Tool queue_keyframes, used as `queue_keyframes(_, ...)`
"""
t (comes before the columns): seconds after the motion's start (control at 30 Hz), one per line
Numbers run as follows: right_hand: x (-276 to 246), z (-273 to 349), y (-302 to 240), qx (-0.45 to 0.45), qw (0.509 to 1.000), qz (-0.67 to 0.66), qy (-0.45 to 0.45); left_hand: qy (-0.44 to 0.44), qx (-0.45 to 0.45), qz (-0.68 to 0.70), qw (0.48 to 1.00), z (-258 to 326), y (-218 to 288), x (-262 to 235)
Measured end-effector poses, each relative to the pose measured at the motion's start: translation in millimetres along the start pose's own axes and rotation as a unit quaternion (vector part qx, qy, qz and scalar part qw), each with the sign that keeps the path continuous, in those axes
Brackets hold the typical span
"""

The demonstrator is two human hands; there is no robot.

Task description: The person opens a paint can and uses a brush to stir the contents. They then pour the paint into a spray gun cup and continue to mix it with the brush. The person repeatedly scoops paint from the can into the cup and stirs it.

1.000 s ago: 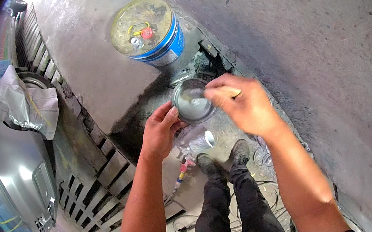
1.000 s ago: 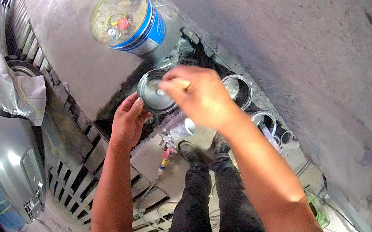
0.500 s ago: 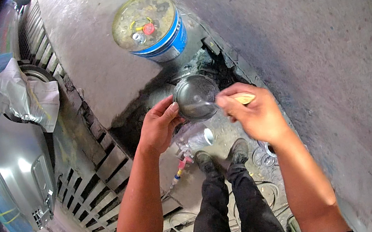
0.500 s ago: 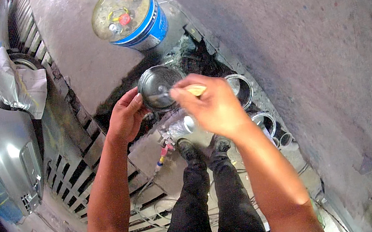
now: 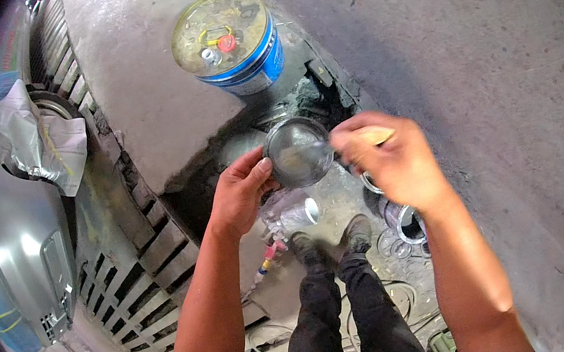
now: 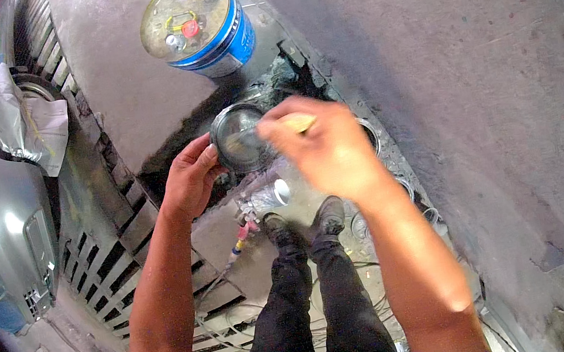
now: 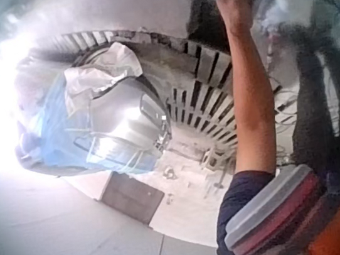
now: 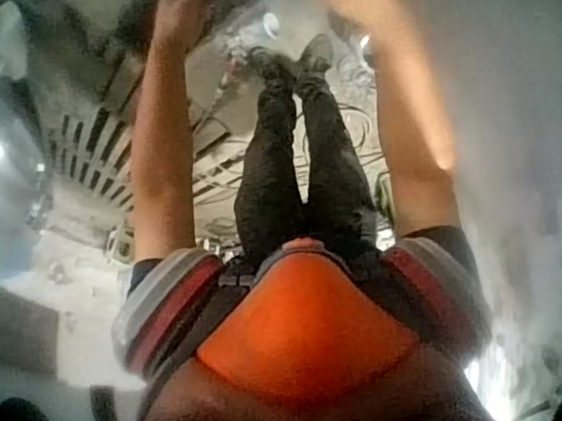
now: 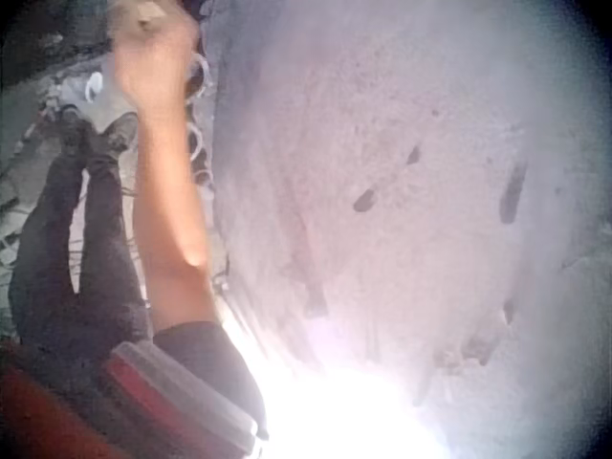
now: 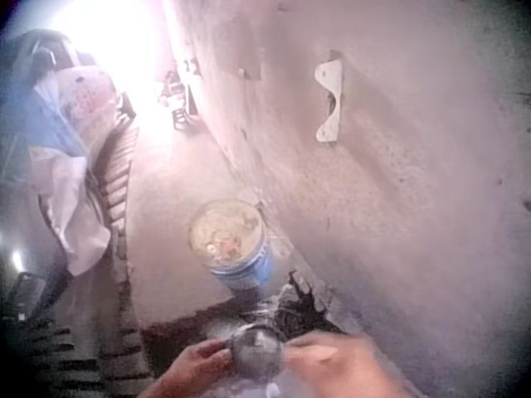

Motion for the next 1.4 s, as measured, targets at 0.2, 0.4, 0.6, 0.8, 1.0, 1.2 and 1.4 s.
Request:
queue_keyframes(0.2,-10.3,-2.3,-1.4,-0.023,0.983,0.165,-0.079,0.052,-0.005,-0.051,0.997,1.7,0.3,-4.7)
queue_keyframes(0.4,6.9,-9.5,-9.9,-0.090,0.967,0.191,-0.140,0.021,-0.007,-0.032,0.999,-5.1,-0.8,0.8)
queue_keyframes(0.6,-8.1,-22.3,-15.8,-0.126,0.958,0.227,-0.121,0.057,-0.012,-0.049,0.997,-4.7,-2.6,2.3)
queue_keyframes(0.8,5.0,-10.3,-7.9,-0.157,0.902,0.348,-0.203,0.056,-0.024,-0.067,0.996,-7.0,-4.5,-2.1)
queue_keyframes(1.0,4.9,-19.1,-1.9,-0.243,0.897,0.340,-0.146,0.072,-0.056,-0.013,0.996,-8.7,-7.8,0.4)
queue_keyframes(1.2,14.7,0.1,5.5,-0.300,0.904,0.228,-0.202,0.036,-0.053,0.074,0.995,-6.3,-8.9,-4.7)
queue_keyframes(1.4,-0.9,-6.3,3.4,-0.282,0.914,0.226,-0.182,0.022,-0.064,0.067,0.995,-5.8,-9.0,-8.1)
Point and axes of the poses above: each hand's wrist, its own z-axis away from the middle knuckle, its own x-axis out of the palm, y = z × x, the point moved 2 cm from there along -z, towards the middle knuckle, and after that the axes turned 12 degrees about -x, right-handed, at the moved point
